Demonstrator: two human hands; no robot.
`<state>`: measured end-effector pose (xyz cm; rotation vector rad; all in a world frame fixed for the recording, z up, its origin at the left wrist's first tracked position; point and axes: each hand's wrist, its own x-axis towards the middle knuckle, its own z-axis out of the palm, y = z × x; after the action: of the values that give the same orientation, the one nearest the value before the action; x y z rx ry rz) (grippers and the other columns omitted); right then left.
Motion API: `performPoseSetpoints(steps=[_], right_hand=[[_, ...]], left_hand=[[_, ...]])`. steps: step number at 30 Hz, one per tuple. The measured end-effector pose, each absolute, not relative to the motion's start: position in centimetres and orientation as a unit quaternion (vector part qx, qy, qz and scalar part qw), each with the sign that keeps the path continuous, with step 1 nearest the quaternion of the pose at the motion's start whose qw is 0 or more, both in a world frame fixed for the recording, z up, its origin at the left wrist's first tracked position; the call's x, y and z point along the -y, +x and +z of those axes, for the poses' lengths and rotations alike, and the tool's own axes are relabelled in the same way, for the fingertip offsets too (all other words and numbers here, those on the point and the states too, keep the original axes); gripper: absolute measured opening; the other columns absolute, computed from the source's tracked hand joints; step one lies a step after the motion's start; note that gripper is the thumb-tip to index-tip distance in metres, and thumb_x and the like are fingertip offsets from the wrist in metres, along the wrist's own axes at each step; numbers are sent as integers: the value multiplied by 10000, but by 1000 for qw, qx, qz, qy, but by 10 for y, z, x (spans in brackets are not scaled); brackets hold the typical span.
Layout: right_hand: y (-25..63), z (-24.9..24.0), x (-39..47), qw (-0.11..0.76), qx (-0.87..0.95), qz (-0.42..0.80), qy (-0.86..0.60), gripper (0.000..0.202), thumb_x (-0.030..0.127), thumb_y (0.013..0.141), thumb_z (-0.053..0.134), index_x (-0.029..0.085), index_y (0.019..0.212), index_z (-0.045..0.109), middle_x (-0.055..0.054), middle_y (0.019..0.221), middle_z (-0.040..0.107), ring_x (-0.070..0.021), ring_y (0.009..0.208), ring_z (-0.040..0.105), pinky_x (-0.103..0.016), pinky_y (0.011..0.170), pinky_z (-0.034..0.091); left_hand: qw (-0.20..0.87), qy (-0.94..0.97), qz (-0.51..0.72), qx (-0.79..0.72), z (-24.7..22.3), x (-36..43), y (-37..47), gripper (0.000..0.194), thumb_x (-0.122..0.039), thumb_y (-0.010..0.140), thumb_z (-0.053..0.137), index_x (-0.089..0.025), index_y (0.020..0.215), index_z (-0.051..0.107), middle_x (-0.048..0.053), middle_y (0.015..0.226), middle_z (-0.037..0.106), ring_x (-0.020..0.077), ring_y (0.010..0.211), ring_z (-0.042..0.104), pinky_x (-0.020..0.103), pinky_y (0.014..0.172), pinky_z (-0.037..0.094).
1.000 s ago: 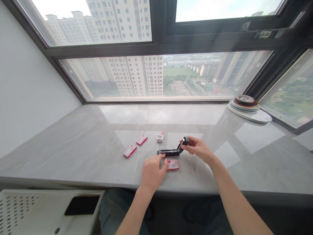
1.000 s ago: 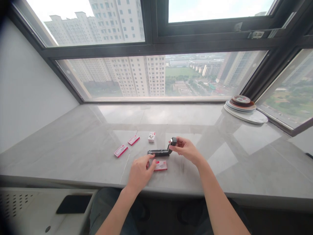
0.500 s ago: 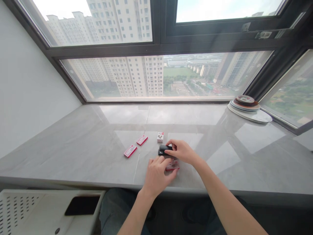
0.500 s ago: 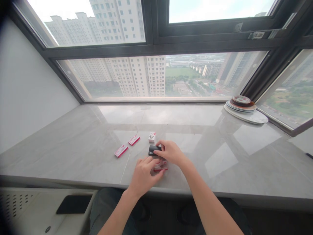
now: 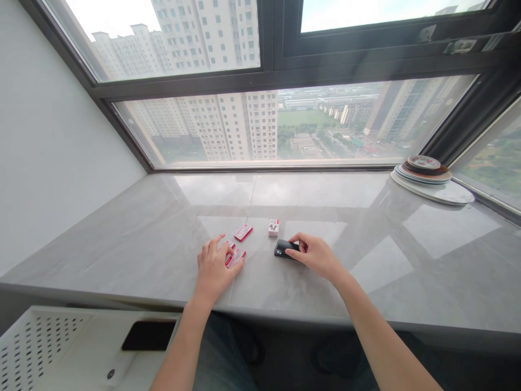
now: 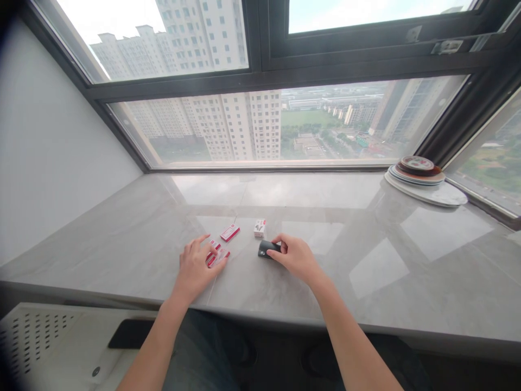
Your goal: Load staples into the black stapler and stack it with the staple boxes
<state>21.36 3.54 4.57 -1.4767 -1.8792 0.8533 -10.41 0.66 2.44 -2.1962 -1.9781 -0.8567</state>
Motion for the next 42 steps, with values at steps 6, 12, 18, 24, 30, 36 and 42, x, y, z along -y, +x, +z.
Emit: performPoseSetpoints(steps=[6, 12, 18, 24, 30, 36, 42], right_hand=[[215, 49, -30, 289, 701, 311, -573, 310, 464, 876, 640, 243, 1083, 709, 54, 662, 530, -150, 625, 545, -268, 591, 369], [220, 53, -20, 289, 686, 310, -592, 387, 465, 898, 592, 233, 1178, 728, 32, 655, 550, -167, 628, 550, -271, 596, 381], [226, 49, -6, 268, 672, 290, -627, 434, 596, 925, 542, 230, 892, 773, 20, 555, 459, -152, 527, 442, -281, 528, 274], [237, 32, 10, 295, 623, 320, -650, 527, 664, 966, 460, 239, 939, 769, 23, 571, 423, -159, 557, 403, -272, 532, 289], [238, 18, 18, 335, 586, 336, -657, 557, 683, 956, 482, 254, 1178, 759, 36, 591, 419, -168, 583, 416, -269, 577, 343], [239, 16, 21, 348, 567, 343, -663, 610, 692, 948, 499, 241, 1282, 736, 48, 586, 344, -161, 576, 397, -267, 563, 319], [238, 18, 22, 346, 565, 341, -667, 626, 674, 958, 495, 221, 1330, 714, 48, 581, 377, -163, 581, 429, -267, 570, 330]], left_hand=[[-127, -751, -268, 590, 19, -33, -113, 407, -388, 896, 621, -258, 1278, 567, 73, 1478, 555, 247, 1335, 568, 387, 1067, 487], [-102, -768, -268, 572, 10, -42, -96, 696, -341, 950, 553, -319, 1599, 303, 31, 1666, 359, 270, 1572, 266, 438, 1226, 355], [-80, -754, -276, 590, -1, -51, -67, 686, -343, 971, 523, -263, 1613, 294, 85, 1636, 394, 291, 1551, 304, 490, 1266, 280], [-61, -754, -282, 590, -8, -51, -28, 682, -359, 995, 486, -250, 1627, 253, 118, 1659, 340, 327, 1564, 249, 540, 1265, 227], [-92, -756, -255, 596, -13, -56, -13, 695, -451, 1013, 450, -203, 1625, 233, 177, 1678, 253, 363, 1564, 232, 551, 1236, 259], [-92, -760, -241, 597, -8, -69, -20, 638, -481, 994, 486, -199, 1550, 345, 202, 1569, 388, 360, 1459, 405, 532, 1180, 345], [-50, -770, -255, 583, -11, -77, -13, 610, -430, 1009, 473, -119, 1516, 338, 217, 1590, 349, 327, 1551, 246, 521, 1267, 213]])
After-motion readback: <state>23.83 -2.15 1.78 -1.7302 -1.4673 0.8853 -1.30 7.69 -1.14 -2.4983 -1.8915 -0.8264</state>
